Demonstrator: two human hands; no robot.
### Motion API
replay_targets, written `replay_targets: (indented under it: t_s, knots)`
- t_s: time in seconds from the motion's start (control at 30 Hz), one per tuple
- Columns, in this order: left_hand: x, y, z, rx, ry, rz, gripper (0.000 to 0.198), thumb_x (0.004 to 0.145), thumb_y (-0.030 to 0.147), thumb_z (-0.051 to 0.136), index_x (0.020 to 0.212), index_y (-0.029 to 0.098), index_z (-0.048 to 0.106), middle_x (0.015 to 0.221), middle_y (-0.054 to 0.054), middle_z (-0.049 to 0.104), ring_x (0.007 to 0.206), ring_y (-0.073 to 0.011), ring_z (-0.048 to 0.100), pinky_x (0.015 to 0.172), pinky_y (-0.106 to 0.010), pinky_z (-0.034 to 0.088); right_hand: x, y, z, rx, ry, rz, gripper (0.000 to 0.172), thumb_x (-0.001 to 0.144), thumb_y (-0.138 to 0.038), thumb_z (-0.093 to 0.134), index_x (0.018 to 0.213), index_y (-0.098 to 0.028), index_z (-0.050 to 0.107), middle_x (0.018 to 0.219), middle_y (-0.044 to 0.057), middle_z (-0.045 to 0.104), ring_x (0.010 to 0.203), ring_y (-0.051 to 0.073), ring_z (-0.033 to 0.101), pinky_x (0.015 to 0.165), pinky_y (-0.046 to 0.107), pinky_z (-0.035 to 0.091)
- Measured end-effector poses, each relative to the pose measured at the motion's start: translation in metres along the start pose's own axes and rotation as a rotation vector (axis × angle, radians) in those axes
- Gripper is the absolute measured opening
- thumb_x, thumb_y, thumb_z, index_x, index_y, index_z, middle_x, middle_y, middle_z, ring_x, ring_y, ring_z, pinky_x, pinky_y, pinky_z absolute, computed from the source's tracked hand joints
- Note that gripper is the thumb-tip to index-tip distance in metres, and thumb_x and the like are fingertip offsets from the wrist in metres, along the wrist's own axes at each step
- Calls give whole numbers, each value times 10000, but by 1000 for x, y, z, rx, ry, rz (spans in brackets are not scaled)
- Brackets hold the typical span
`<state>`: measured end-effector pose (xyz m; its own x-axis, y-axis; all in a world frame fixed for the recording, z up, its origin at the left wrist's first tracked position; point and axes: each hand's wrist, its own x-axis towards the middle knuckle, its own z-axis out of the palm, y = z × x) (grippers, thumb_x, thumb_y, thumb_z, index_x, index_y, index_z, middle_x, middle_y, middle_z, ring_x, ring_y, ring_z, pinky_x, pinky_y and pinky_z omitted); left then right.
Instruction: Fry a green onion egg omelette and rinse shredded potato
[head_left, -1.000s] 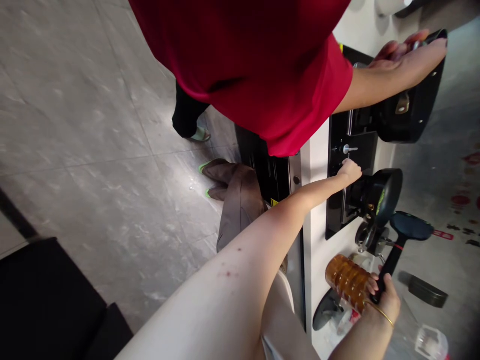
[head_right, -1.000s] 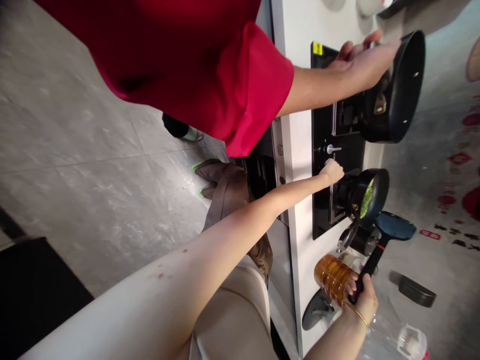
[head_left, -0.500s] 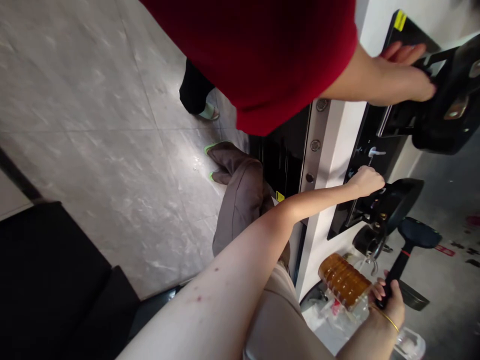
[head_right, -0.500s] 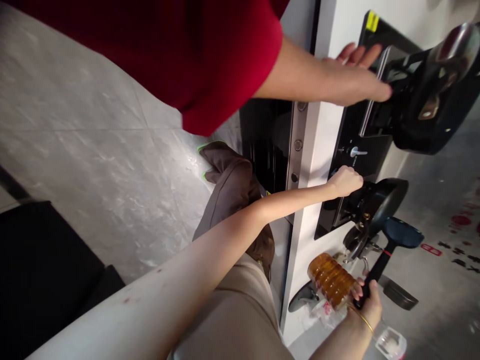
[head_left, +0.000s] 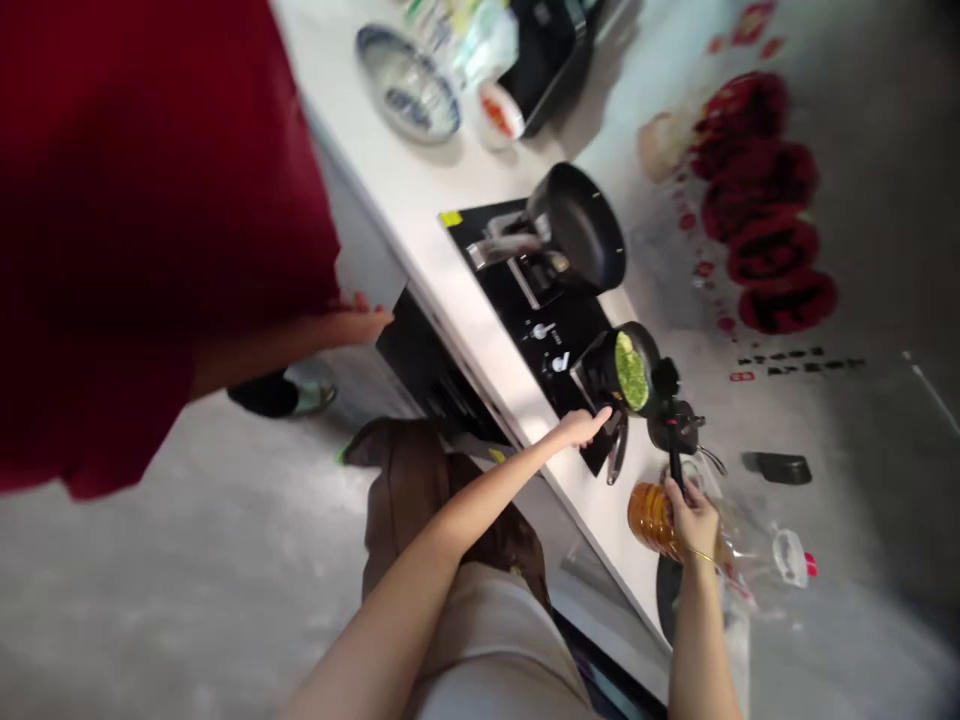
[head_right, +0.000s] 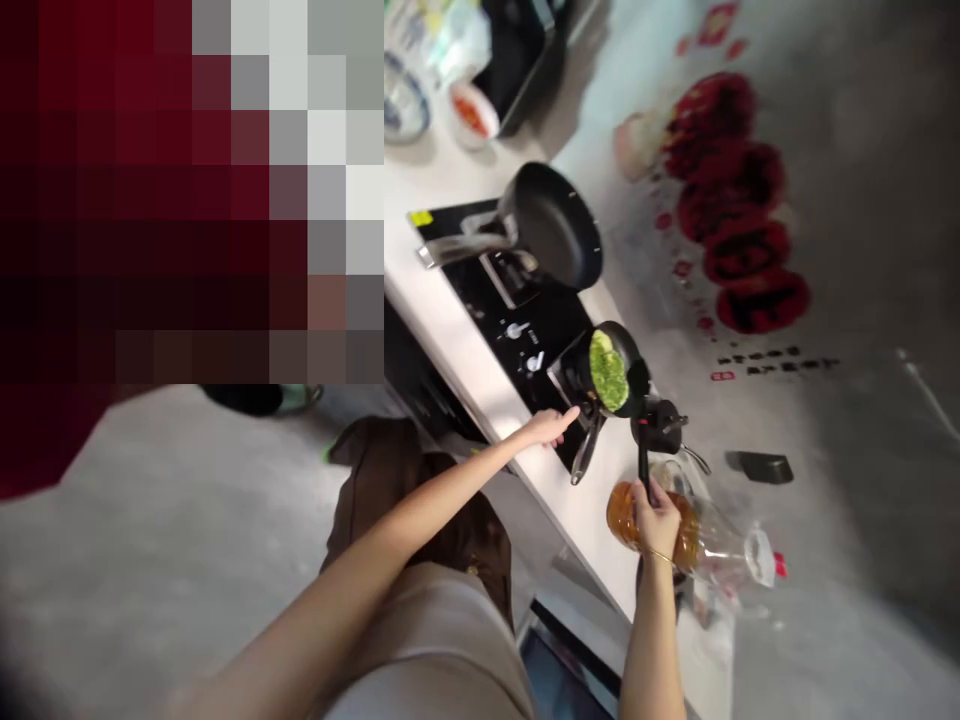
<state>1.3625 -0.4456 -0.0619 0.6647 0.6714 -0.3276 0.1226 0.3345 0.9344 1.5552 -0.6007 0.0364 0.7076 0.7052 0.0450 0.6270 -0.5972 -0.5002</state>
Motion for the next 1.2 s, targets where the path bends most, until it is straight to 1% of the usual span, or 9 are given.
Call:
replay_targets:
  t_s: [0.1,0.2,0.33,0.43,0.63,0.77,0.93,1.07,1.2]
  knots:
    - [-5,8,33,-435,-303,-240,682,785,729,359,850,96,601,709,-111,652,612,-208,647,568,-327,525,6,10,-5,-120,25,-59,619,695,-530,606,1162,-125,637,984,134,708,888,268,662,736,332,518]
    - [0,17,61,-688,-215,-378,572,698,656,598,890,120,540,741,-83,644,589,-186,636,526,-316,524,8,14,-10,-170,5,-80,559,761,-519,534,1194,-178,629,1069,112,692,977,286,652,818,369,513]
    - [10,29,79,-647,-16,-419,449,705,540,669,863,180,452,635,38,549,387,-64,479,386,-197,385,9,15,-9,-179,27,-83,524,812,-488,481,1229,-195,605,1048,97,701,926,270,676,806,351,532]
    - [13,31,82,-545,34,-389,394,750,524,624,814,210,396,535,103,429,309,-24,325,328,-161,228,7,18,-1,-108,43,-51,534,821,-493,465,1220,-168,608,1061,100,695,946,252,671,825,328,534]
    - [12,25,75,-484,13,-395,465,691,590,631,789,229,355,503,117,404,315,-31,319,328,-168,189,20,15,1,-65,14,-50,519,854,-469,438,1234,-155,597,1055,107,697,917,237,680,814,316,535]
    - [9,28,73,-519,-7,-416,541,616,626,670,780,240,329,507,124,409,316,-30,317,327,-169,175,57,-7,-14,-357,-86,-109,461,901,-385,400,1313,-219,527,905,92,710,745,220,690,679,295,529]
    - [9,37,77,-510,18,-448,554,601,622,683,789,241,327,510,126,418,320,-30,330,327,-168,203,109,-38,-13,-563,-151,-183,438,908,-307,411,1338,-282,488,913,81,660,732,184,671,639,248,493]
    - [10,45,80,-479,46,-460,514,634,586,677,787,236,333,520,123,427,321,-29,340,325,-168,218,126,-37,-6,-473,-171,-140,442,908,-310,401,1336,-258,496,930,94,682,795,217,677,697,288,501]
    - [11,59,79,-480,40,-486,485,649,536,693,781,232,339,530,118,431,329,-25,343,329,-165,215,129,-18,-17,-270,-163,-103,425,894,-329,417,1276,-217,564,988,92,714,878,235,678,784,311,502]
